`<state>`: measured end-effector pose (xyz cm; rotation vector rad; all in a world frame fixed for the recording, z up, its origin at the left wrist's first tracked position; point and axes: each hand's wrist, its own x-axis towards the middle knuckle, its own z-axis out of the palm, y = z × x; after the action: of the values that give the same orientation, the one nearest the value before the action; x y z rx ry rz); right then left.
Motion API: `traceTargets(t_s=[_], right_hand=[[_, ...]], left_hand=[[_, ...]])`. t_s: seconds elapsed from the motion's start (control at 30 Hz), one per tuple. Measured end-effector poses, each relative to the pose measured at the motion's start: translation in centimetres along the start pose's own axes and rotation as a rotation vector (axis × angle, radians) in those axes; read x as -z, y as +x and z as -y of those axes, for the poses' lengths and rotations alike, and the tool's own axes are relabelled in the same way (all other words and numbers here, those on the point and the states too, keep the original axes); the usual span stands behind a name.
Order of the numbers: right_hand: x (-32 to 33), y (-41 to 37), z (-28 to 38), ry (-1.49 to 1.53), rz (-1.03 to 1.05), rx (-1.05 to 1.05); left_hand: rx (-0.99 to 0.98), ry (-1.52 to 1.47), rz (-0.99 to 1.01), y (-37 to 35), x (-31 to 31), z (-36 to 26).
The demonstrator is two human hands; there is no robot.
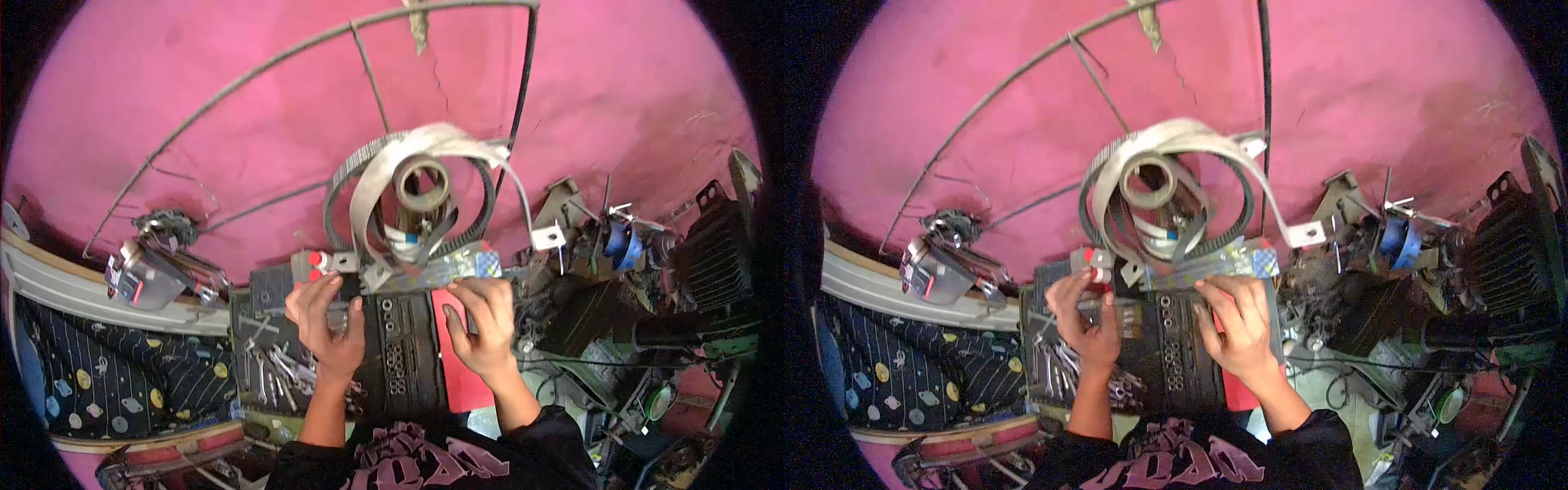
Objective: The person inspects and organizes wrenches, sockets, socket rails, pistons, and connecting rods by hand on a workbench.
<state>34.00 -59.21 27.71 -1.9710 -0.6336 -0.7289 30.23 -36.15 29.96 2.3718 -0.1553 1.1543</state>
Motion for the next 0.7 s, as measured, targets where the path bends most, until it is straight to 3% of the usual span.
traceTargets(t_s=[0.07,0.1,0.13,0.17,0.2,0.27,0.37,0.43,0.5,0.53,0.7], right_hand=[[-0.7,-5.8,-1.2,0.011,0.247,-0.119],[-0.8,-8.8,-1.8,0.021,0.27,-0.136],[-0.7,-11.9,-2.4,-0.032,0.52,-0.136],[-0.6,-14.9,-2.9,-0.082,0.773,-0.129],[-0.4,-18.1,-3.4,-0.069,0.8,-0.14],[0.2,-23.3,-3.6,-0.177,1.255,-0.289],[0.6,-23.9,-2.9,-0.319,1.483,-0.442],[0.4,-22.1,-3.3,-0.351,1.437,-0.443],[0.2,-20.1,-3.7,-0.454,1.295,-0.421],[0.0,-18.7,-3.9,-0.518,1.253,-0.38],[1.0,-12.9,-1.4,-0.606,0.922,-0.364]], left_hand=[[0.113,0.064,0.09,-5.8,1.4,2.0],[0.217,0.091,0.227,-8.9,2.3,3.0],[0.323,0.116,0.364,-12.0,3.4,3.7],[0.349,0.123,0.379,-15.2,4.6,4.2],[0.448,0.136,0.534,-18.3,5.9,4.5],[0.669,0.097,0.808,-23.3,8.6,4.3],[0.874,0.0,0.894,-27.5,10.6,2.4],[0.808,0.026,0.99,-28.6,11.8,2.4],[0.708,0.131,1.263,-28.1,12.5,2.5],[0.771,0.135,1.349,-26.9,12.7,2.6],[0.659,0.206,1.225,-28.3,14.6,4.3]])
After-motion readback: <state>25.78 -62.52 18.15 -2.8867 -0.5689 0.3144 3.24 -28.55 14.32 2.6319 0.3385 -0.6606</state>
